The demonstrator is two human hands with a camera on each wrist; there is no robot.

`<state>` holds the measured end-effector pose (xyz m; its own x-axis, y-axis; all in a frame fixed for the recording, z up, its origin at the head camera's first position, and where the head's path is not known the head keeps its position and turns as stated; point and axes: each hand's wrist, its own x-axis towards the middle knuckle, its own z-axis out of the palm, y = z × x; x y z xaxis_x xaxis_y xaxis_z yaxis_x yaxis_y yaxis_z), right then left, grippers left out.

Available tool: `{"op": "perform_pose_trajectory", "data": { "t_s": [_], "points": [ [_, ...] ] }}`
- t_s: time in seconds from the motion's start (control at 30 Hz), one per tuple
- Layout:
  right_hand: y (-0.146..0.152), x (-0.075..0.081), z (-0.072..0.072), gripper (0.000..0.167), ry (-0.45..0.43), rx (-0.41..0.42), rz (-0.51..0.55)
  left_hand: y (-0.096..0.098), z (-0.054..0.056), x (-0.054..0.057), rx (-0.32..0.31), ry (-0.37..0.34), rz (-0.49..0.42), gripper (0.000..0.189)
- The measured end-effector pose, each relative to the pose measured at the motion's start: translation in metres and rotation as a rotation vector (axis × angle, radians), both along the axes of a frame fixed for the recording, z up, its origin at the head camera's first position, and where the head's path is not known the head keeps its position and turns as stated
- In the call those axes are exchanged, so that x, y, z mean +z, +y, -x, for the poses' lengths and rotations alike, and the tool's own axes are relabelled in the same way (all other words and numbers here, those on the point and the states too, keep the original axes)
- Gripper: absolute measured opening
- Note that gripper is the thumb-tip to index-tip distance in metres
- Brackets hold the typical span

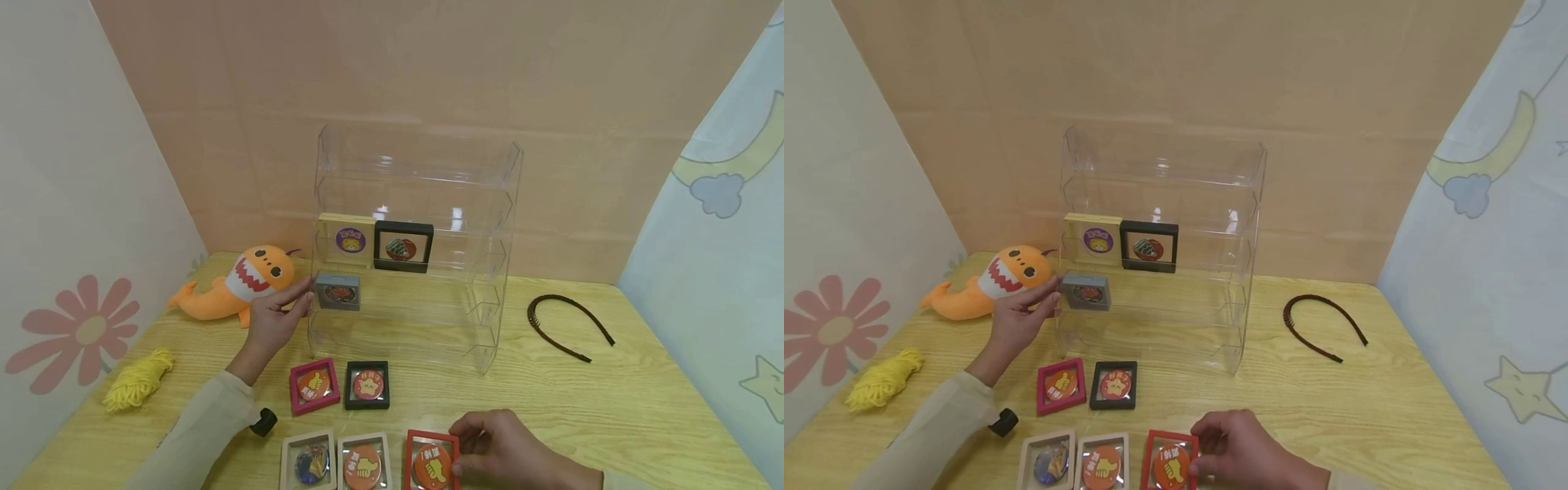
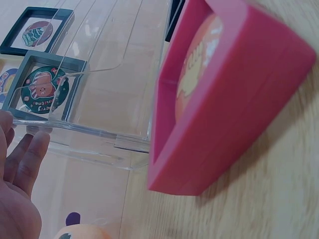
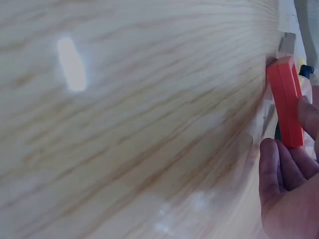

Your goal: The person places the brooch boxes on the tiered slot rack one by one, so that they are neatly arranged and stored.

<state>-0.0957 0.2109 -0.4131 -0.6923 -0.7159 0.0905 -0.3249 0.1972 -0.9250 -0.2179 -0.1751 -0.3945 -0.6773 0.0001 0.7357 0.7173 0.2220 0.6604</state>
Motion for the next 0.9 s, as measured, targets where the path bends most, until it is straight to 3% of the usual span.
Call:
{"op": "perform_pose_trajectory", "data": {
  "t_s": [0.17,0.33,0.57,0.9],
  "points": [
    [0.001,0.001,0.003,0.015,0.052,-0.033,0.019,-0.003,0.002,-0.005,0.01,0.002,-0.001,0.031],
    [0.001,0.005,0.006,0.014,0.07,-0.04,0.062,-0.003,0.003,-0.007,0.008,0.011,-0.006,0.03],
    [0.0,0.012,0.009,0.015,0.042,-0.05,0.097,0.005,-0.014,0.016,0.002,-0.005,0.011,0.027],
    [-0.002,0.023,0.02,0.016,0.078,-0.117,0.076,0.006,-0.017,0.019,-0.004,-0.007,-0.009,0.027]
  ]
}}
